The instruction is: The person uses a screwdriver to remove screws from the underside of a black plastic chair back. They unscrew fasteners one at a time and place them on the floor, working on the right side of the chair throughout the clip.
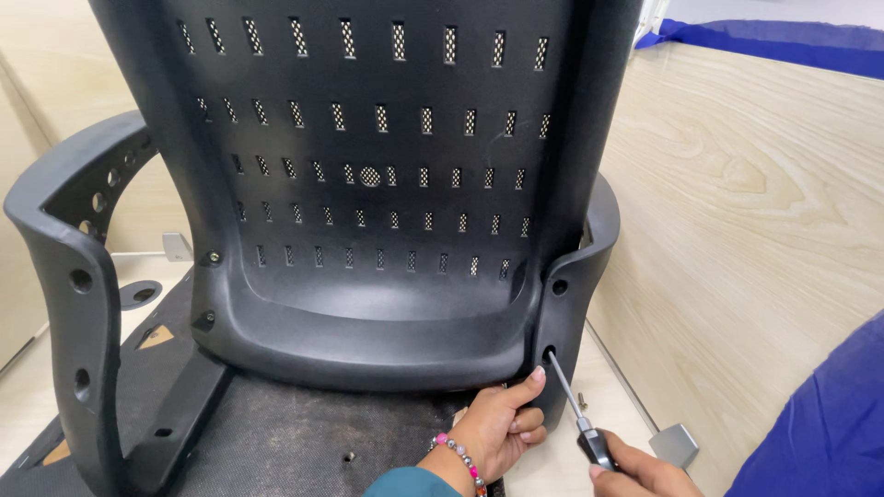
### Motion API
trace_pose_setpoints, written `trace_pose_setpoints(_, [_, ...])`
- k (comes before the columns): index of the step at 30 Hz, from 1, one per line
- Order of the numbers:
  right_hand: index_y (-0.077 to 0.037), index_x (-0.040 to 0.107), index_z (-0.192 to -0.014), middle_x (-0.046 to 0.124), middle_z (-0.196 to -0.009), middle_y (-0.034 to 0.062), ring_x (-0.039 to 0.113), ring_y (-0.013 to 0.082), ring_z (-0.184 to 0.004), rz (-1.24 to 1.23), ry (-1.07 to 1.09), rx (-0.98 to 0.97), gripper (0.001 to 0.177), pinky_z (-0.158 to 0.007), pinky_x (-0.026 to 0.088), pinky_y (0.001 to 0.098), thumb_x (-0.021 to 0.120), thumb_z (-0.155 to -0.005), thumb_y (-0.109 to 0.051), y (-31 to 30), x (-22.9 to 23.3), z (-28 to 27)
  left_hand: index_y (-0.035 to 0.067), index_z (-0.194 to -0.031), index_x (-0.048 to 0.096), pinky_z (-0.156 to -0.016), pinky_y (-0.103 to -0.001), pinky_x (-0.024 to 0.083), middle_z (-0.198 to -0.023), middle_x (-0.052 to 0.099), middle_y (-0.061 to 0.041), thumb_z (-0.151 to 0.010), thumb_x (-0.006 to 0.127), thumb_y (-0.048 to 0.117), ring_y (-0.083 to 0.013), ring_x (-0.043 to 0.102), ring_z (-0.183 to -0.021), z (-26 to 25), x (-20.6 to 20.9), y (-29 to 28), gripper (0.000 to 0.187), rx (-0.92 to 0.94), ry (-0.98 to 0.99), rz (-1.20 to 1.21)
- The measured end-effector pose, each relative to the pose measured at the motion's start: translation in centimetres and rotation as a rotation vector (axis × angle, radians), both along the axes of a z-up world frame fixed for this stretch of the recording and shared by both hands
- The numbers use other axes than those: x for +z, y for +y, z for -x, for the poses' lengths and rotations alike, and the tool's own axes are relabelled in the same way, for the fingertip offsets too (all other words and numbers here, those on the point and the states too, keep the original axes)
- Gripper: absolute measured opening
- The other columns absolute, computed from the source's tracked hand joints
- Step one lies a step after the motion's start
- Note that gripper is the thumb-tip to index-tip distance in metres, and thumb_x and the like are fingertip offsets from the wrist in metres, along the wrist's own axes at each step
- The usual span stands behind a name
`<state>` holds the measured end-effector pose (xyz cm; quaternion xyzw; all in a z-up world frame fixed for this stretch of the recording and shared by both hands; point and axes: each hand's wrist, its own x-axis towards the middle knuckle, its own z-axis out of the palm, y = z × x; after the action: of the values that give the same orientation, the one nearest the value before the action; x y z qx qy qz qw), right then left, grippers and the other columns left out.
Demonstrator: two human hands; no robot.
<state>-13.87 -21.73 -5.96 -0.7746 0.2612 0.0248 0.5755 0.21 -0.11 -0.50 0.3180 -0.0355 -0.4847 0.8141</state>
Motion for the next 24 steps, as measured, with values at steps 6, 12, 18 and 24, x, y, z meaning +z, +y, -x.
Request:
trace_pose_setpoints(6, [-0.015,0.012,-0.156,0.052,-0.110,0.0149,0.056,0.0157,-0.074,-1.289,-0.394,0.577,0.073,-0.066,0.047,0.0272,0.054,-0.096,-0.026,-3.0,-5.7,0.0,0.011,-0.084,0.048,-0.053,-0.026,0.033,-0.057,0.029,0.008,-0.100,0.073,0.028,-0.0066,0.029,-0.048,0.1,0.1,0.2,0.034,-0.007,0.028,0.006])
trace_pose_setpoints(12, [-0.010,0.032,-0.153,0.060,-0.104,0.0123,0.059,0.0152,-0.075,-1.123,-0.109,0.145,0.070,-0.067,0.047,0.0283,0.062,-0.090,-0.018,-2.1,-4.2,1.2,0.012,-0.085,0.049,-0.052,-0.026,0.033,-0.058,0.031,0.007,-0.098,0.072,0.028,-0.0072,0.030,-0.048,0.2,0.4,0.2,0.031,0.001,0.006,-0.006])
trace_pose_setpoints(18, [-0.006,0.051,-0.147,0.070,-0.101,0.0115,0.063,0.0144,-0.079,-0.501,0.088,-0.073,0.061,-0.069,0.047,0.0282,0.072,-0.089,-0.010,-0.5,3.5,2.3,0.013,-0.082,0.046,-0.052,-0.027,0.033,-0.058,0.031,0.006,-0.098,0.073,0.026,-0.0079,0.029,-0.047,0.1,0.4,0.1,0.034,0.013,0.003,-0.026])
trace_pose_setpoints(24, [-0.019,0.062,-0.145,0.080,-0.090,0.0101,0.067,0.0145,-0.083,0.307,0.162,0.003,0.067,-0.082,0.053,0.0267,0.079,-0.081,-0.026,2.3,7.4,2.4,0.013,-0.080,0.045,-0.051,-0.026,0.031,-0.057,0.029,0.007,-0.098,0.071,0.027,-0.0075,0.028,-0.047,-0.1,0.0,-0.2,0.034,0.007,0.005,-0.013])
